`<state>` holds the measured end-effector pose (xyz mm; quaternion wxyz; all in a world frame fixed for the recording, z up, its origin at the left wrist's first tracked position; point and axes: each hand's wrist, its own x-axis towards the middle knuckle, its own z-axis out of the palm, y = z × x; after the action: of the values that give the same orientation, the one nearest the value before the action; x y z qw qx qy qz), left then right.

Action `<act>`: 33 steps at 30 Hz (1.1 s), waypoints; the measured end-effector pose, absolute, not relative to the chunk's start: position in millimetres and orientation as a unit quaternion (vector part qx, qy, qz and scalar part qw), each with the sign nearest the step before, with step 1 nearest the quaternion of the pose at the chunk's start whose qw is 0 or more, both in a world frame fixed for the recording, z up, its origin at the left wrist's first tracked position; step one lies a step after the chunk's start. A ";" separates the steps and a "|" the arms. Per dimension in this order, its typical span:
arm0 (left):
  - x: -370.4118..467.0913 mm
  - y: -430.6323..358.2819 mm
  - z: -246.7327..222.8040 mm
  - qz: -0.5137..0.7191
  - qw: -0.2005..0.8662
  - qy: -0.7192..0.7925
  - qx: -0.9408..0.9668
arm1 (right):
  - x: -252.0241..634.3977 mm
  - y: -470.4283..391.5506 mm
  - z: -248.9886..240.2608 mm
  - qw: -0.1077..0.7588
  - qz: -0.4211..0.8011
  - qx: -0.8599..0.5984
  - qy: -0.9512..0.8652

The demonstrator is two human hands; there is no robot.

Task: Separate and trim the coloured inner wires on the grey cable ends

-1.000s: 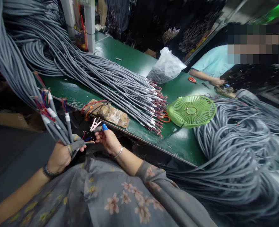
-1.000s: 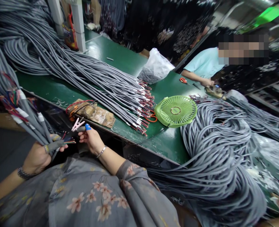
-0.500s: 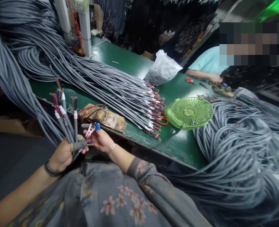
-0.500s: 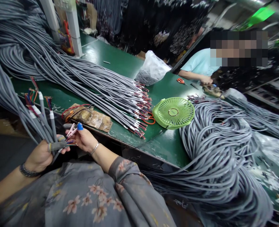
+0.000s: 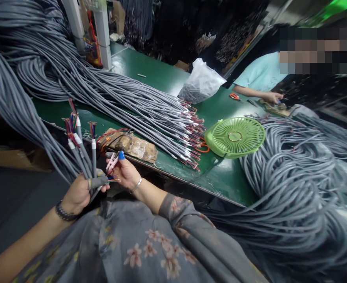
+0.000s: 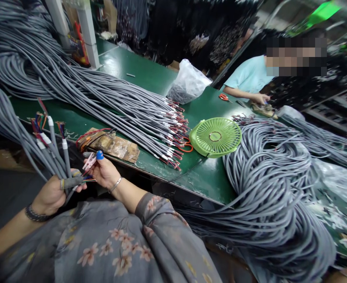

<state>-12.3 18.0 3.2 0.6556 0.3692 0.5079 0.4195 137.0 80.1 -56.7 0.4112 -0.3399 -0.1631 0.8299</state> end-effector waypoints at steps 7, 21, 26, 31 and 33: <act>-10.6 16.5 2.7 0.409 0.644 0.523 0.381 | 141.6 77.6 -45.4 0.400 0.839 -0.343 -0.138; -5.6 -2.4 9.7 0.466 0.563 0.550 0.404 | 154.5 64.2 -33.3 0.410 0.820 -0.333 -0.219; 0.7 3.5 10.0 0.484 0.562 0.553 0.379 | 150.6 67.4 -34.3 0.412 0.815 -0.345 -0.219; -1.0 7.4 5.9 0.477 0.568 0.546 0.388 | 147.1 67.7 -32.8 0.418 0.813 -0.363 -0.181; -1.6 8.1 3.5 0.470 0.573 0.542 0.395 | 146.2 67.3 -33.5 0.423 0.811 -0.366 -0.172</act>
<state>-1.6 8.1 3.5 0.5734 0.3952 0.5423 0.4700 146.2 67.3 -33.5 0.4232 -0.3660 -0.1721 0.8108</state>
